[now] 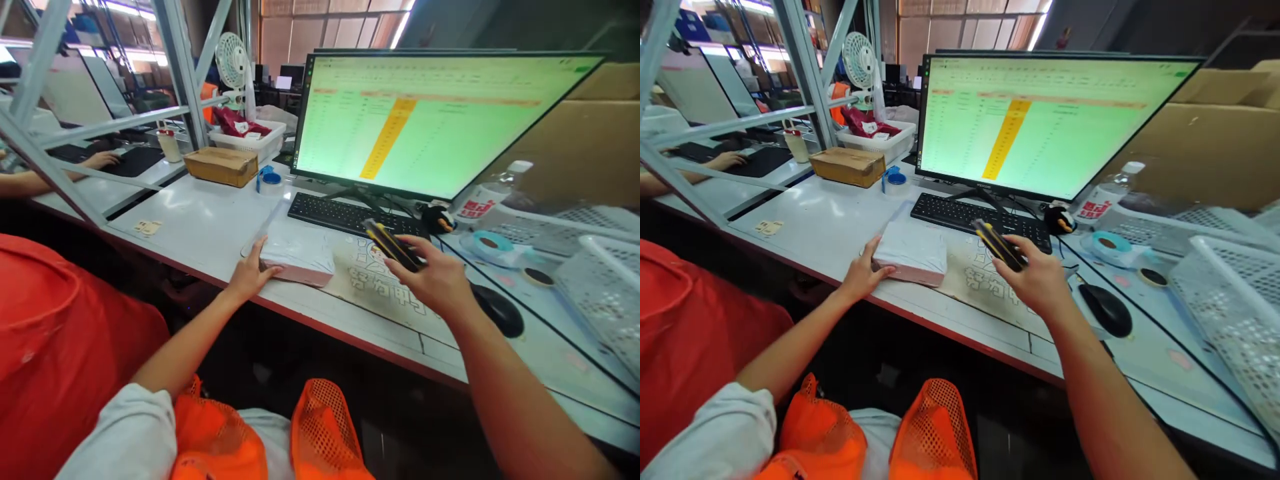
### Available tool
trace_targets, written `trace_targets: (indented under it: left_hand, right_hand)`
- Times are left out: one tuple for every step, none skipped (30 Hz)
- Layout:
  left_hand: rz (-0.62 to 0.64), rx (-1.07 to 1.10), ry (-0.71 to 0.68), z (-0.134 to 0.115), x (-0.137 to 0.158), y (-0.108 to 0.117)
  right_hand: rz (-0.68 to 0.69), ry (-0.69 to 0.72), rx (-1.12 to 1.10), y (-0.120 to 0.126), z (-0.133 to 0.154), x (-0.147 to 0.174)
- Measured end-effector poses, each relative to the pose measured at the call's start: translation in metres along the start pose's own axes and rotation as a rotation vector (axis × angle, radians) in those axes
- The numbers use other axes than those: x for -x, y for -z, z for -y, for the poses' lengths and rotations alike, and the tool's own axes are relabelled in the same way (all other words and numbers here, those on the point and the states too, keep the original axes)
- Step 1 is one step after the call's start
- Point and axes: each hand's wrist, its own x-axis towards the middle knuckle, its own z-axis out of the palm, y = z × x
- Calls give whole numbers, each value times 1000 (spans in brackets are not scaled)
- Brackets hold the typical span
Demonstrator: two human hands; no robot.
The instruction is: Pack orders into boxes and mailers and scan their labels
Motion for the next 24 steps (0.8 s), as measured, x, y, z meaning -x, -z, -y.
trace_targets:
  left_hand:
    - [-8, 34, 60, 5, 3, -9]
    - [-11, 56, 105, 8, 3, -14]
    - [-10, 64, 136, 9, 3, -17]
    - [-6, 60, 157, 9, 1, -18]
    - [2, 47, 173, 8, 0, -18]
    - [11, 32, 186, 7, -2, -16]
    - [23, 17, 194, 6, -3, -15]
    - [34, 6, 197, 5, -4, -14]
    - [40, -3, 197, 5, -4, -13]
    - [41, -10, 194, 5, -3, -13]
    - [36, -15, 189, 6, -2, -13]
    - [29, -15, 180, 6, -1, -14]
    - [31, -8, 162, 8, 1, -15]
    - [42, 6, 140, 9, 3, -16]
    - [57, 20, 115, 10, 4, -17]
    - [74, 32, 92, 12, 6, -18]
    - [89, 41, 75, 12, 6, -19]
    - [101, 54, 68, 12, 6, -19]
    - [105, 78, 64, 10, 3, -19]
    - [110, 109, 49, 7, -1, -18]
    - [134, 140, 12, 2, -7, -16]
    - [176, 162, -46, -4, -14, -14]
    - [236, 165, -112, -12, -21, -13]
    - [313, 140, -167, -20, -28, -12]
  right_hand:
    - [100, 27, 25, 2, 20, -14]
    - [195, 80, 68, 2, 43, -28]
    - [275, 160, 127, 0, 67, -41]
    - [328, 235, 191, -3, 91, -54]
    - [358, 302, 245, -8, 116, -67]
    - [390, 358, 291, -13, 139, -78]
    - [421, 401, 330, -19, 160, -87]
    - [452, 432, 360, -24, 179, -94]
    - [483, 453, 383, -28, 193, -100]
    - [509, 465, 400, -30, 204, -102]
    - [530, 470, 410, -30, 209, -102]
    - [548, 472, 414, -27, 209, -99]
    - [560, 472, 419, -22, 204, -94]
    - [575, 465, 437, -15, 195, -87]
    - [592, 447, 465, -7, 182, -78]
    - [606, 417, 496, 3, 168, -68]
    - [622, 373, 525, 12, 153, -58]
    - [632, 321, 541, 21, 139, -48]
    - [635, 273, 546, 28, 127, -39]
    - [629, 236, 536, 33, 118, -30]
    - [614, 213, 518, 36, 111, -24]
    - [597, 200, 498, 36, 108, -19]
    - [580, 195, 476, 34, 107, -16]
    - [565, 194, 451, 31, 108, -16]
